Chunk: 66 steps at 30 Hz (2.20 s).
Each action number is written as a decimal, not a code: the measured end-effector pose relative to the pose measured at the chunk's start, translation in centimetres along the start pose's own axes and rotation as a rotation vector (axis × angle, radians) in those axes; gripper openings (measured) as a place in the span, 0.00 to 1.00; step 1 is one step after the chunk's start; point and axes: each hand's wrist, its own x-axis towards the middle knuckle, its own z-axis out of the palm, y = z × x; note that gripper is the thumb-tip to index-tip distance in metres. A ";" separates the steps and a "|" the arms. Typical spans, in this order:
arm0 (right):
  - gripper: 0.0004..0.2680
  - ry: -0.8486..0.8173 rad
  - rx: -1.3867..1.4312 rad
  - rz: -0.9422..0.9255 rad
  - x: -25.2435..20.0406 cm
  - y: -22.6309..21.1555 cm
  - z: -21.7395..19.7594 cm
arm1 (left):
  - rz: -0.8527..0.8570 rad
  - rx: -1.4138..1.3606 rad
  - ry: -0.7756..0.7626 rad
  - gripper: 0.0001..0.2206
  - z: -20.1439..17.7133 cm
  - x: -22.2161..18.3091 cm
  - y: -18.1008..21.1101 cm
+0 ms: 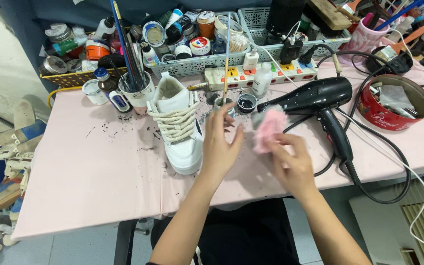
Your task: The person paints a design on a white sneaker by dipping a brush into a jar of paint, wiping the brush on a cloth, and applying paint to the side of the shoe.
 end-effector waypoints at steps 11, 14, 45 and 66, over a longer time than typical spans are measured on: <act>0.12 -0.429 -0.003 0.034 0.2 0.9 -1.8 | 0.049 0.254 -0.609 0.23 -2.5 -4.4 -2.2; 0.11 -0.486 0.000 0.015 0.5 1.3 -2.3 | 0.057 0.253 -0.637 0.18 -1.9 -4.6 -2.5; 0.08 -0.422 -0.565 -0.244 31.5 9.6 14.4 | -0.017 0.251 -0.544 0.11 -9.2 15.6 -10.7; 0.27 -0.449 0.143 -0.199 39.0 7.8 28.7 | -0.127 0.726 -0.521 0.25 -2.9 19.9 -20.0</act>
